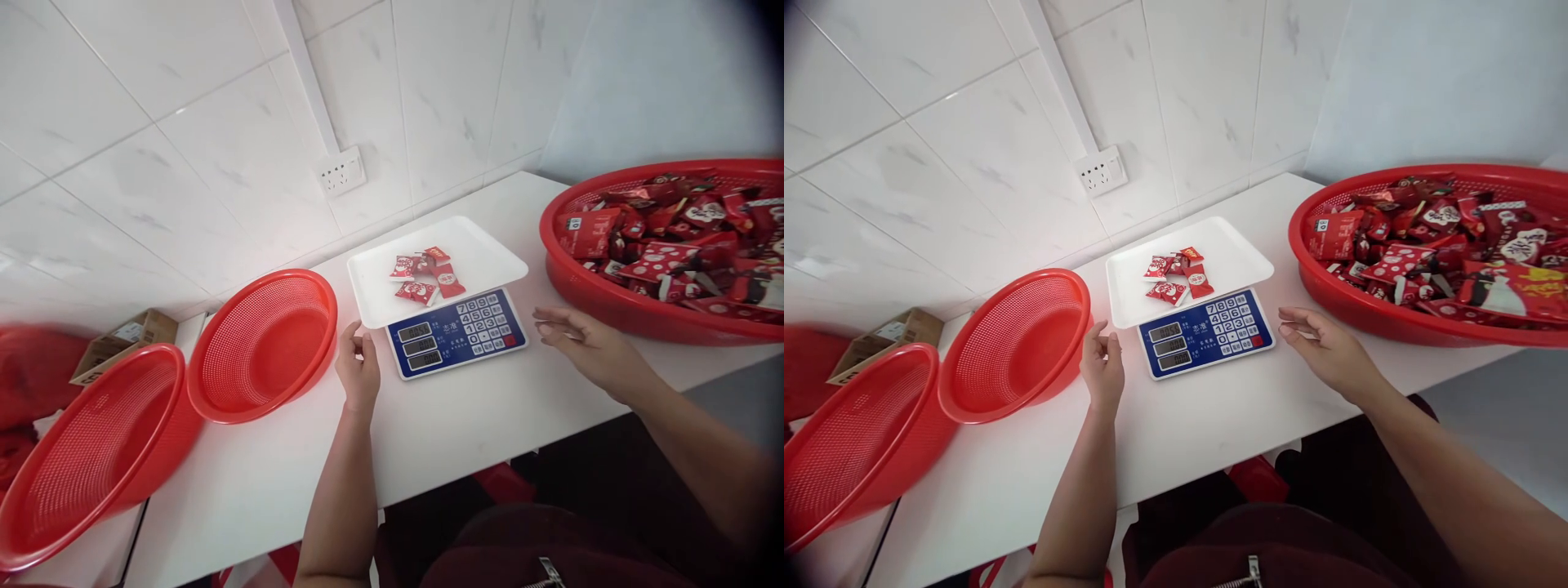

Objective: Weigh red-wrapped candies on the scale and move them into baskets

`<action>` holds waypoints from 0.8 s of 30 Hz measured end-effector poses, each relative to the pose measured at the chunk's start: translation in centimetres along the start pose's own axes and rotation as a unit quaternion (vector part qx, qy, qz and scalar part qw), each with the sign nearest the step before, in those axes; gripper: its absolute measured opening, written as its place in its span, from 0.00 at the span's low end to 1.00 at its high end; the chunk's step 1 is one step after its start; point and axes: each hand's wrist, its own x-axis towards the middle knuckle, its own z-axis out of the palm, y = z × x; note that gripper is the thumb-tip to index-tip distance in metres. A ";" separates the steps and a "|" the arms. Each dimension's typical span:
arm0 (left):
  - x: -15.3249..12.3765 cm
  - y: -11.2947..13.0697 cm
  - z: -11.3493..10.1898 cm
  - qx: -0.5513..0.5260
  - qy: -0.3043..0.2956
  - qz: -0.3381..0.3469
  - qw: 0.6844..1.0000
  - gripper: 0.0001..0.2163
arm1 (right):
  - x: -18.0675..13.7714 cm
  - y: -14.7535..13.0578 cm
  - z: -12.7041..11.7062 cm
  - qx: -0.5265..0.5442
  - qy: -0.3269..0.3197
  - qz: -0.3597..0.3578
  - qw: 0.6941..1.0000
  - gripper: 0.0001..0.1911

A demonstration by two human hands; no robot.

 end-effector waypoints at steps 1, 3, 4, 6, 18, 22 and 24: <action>0.1 -0.1 0.0 0.002 0.000 -0.005 1.000 0.15 | -0.1 -0.1 0.2 0.000 -0.004 -0.004 1.000 0.20; 0.2 -0.2 0.0 0.003 0.001 -0.014 1.000 0.15 | -0.3 -0.6 0.0 -0.020 0.004 -0.017 1.000 0.21; 0.3 -0.3 -0.1 0.003 0.002 -0.018 1.000 0.15 | -0.3 -1.1 -0.4 -0.035 0.018 -0.027 0.999 0.21; 0.3 -0.2 -0.1 0.002 0.005 -0.027 1.000 0.15 | -0.2 -2.4 -1.8 -0.069 0.057 -0.056 0.994 0.21; 0.3 0.2 -0.4 0.039 -0.033 -0.059 0.997 0.17 | 7.9 -4.7 -11.5 -0.347 -0.141 -0.085 0.923 0.25; 0.1 0.5 -0.1 0.035 -0.032 -0.059 0.997 0.17 | 8.9 -3.6 -11.1 -0.443 -0.192 -0.098 0.870 0.28; 0.0 0.7 0.0 0.028 -0.032 -0.059 0.997 0.17 | 8.9 -3.7 -10.7 -0.455 -0.167 -0.107 0.868 0.26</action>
